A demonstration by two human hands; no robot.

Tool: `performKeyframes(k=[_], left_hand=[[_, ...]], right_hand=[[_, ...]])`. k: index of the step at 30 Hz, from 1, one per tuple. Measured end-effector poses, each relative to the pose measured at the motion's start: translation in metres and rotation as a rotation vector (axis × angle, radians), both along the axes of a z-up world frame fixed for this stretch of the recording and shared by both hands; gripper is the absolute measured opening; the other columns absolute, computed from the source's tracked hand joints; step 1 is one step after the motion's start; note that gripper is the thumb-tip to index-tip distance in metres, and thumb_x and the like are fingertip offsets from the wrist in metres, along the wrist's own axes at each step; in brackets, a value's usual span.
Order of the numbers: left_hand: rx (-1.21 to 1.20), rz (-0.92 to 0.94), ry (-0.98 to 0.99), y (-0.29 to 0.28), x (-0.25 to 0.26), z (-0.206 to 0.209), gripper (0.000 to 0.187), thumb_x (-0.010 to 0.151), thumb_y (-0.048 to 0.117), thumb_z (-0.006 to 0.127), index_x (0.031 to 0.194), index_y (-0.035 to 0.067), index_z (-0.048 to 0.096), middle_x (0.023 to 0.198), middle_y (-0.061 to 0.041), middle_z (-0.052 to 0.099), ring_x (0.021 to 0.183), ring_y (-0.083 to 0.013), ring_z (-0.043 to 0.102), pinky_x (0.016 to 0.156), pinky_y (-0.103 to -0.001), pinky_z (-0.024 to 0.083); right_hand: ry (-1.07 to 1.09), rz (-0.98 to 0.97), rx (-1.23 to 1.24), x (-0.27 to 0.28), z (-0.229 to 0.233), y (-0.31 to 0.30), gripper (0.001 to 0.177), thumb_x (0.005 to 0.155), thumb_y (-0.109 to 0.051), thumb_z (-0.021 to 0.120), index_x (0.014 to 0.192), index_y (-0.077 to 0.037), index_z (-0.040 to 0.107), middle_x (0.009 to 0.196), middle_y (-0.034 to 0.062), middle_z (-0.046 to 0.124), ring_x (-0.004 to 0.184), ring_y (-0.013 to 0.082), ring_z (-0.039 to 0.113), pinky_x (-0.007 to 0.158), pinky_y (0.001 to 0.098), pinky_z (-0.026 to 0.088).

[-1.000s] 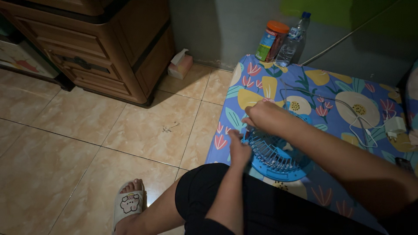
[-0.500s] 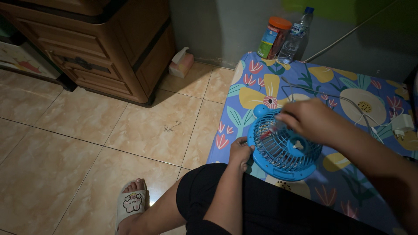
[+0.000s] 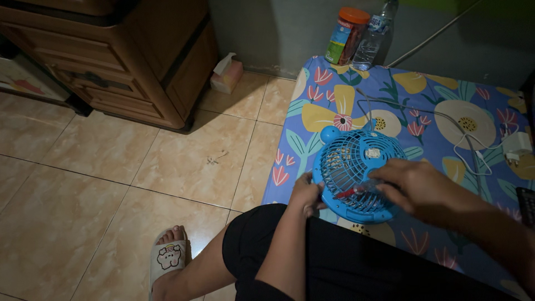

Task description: The person disassembles a small blue portable fan, uses a screwdriver to adjust internal components, and reassembles the fan. The person handles the fan casing, blades, and screws during the process.

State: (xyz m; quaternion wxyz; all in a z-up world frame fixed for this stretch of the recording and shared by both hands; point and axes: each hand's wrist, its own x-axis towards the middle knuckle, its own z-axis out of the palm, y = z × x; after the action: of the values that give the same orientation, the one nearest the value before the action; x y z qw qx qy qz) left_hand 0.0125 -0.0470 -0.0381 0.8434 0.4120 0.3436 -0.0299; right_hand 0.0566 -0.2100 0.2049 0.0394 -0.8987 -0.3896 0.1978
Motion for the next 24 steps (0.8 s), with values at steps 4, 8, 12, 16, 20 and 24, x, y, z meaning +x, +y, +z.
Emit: performKeyframes(k=[4,8,12,16,20,24], left_hand=[[-0.015,-0.179,-0.049,-0.005,-0.009,0.002,0.057,0.094,-0.006,0.054,0.148,0.000,0.035,0.123,-0.028,0.064,0.087,-0.0353,0.075,0.059,-0.044,0.060],[0.033,-0.260,-0.017,-0.010,-0.013,0.011,0.072,0.090,-0.013,0.052,0.152,0.006,0.020,0.132,-0.032,0.058,0.099,-0.0441,0.073,0.071,-0.048,0.062],[0.043,-0.255,-0.002,-0.011,-0.013,0.013,0.075,0.090,-0.014,0.052,0.152,0.008,0.016,0.132,-0.029,0.057,0.100,-0.0423,0.072,0.072,-0.047,0.062],[0.062,-0.264,-0.007,-0.012,-0.013,0.011,0.075,0.090,-0.013,0.053,0.152,0.009,0.016,0.132,-0.029,0.058,0.099,-0.0403,0.073,0.072,-0.046,0.062],[0.055,-0.264,0.010,-0.012,-0.013,0.013,0.077,0.091,-0.012,0.053,0.153,0.009,0.013,0.132,-0.031,0.058,0.100,-0.0404,0.073,0.073,-0.044,0.062],[0.068,-0.263,0.010,-0.011,-0.013,0.015,0.077,0.090,-0.014,0.052,0.153,0.009,0.015,0.132,-0.029,0.058,0.101,-0.0403,0.073,0.072,-0.044,0.062]], right_hand=[[-0.018,0.046,-0.067,-0.006,-0.005,-0.006,0.034,0.092,-0.029,0.067,0.123,-0.016,0.069,0.097,0.0060,0.071,0.088,0.0219,0.073,0.079,0.0382,0.059],[-0.031,0.098,-0.014,-0.008,-0.009,-0.008,0.032,0.091,-0.027,0.066,0.120,-0.014,0.070,0.100,0.0075,0.070,0.087,0.0245,0.073,0.077,0.0405,0.059],[-0.005,0.064,-0.055,-0.013,-0.012,-0.006,0.033,0.092,-0.027,0.065,0.122,-0.015,0.070,0.100,0.0068,0.070,0.088,0.0243,0.074,0.079,0.0391,0.060],[-0.022,0.092,-0.017,-0.014,-0.014,-0.007,0.034,0.090,-0.024,0.067,0.122,-0.014,0.070,0.100,0.0074,0.070,0.086,0.0242,0.075,0.074,0.0386,0.061],[-0.035,0.101,-0.029,-0.013,-0.017,-0.007,0.034,0.091,-0.025,0.067,0.122,-0.013,0.070,0.103,0.0074,0.070,0.083,0.0239,0.075,0.073,0.0382,0.062],[-0.050,0.125,-0.006,-0.011,-0.019,-0.006,0.033,0.090,-0.023,0.066,0.121,-0.012,0.070,0.102,0.0083,0.070,0.081,0.0243,0.075,0.071,0.0389,0.062]])
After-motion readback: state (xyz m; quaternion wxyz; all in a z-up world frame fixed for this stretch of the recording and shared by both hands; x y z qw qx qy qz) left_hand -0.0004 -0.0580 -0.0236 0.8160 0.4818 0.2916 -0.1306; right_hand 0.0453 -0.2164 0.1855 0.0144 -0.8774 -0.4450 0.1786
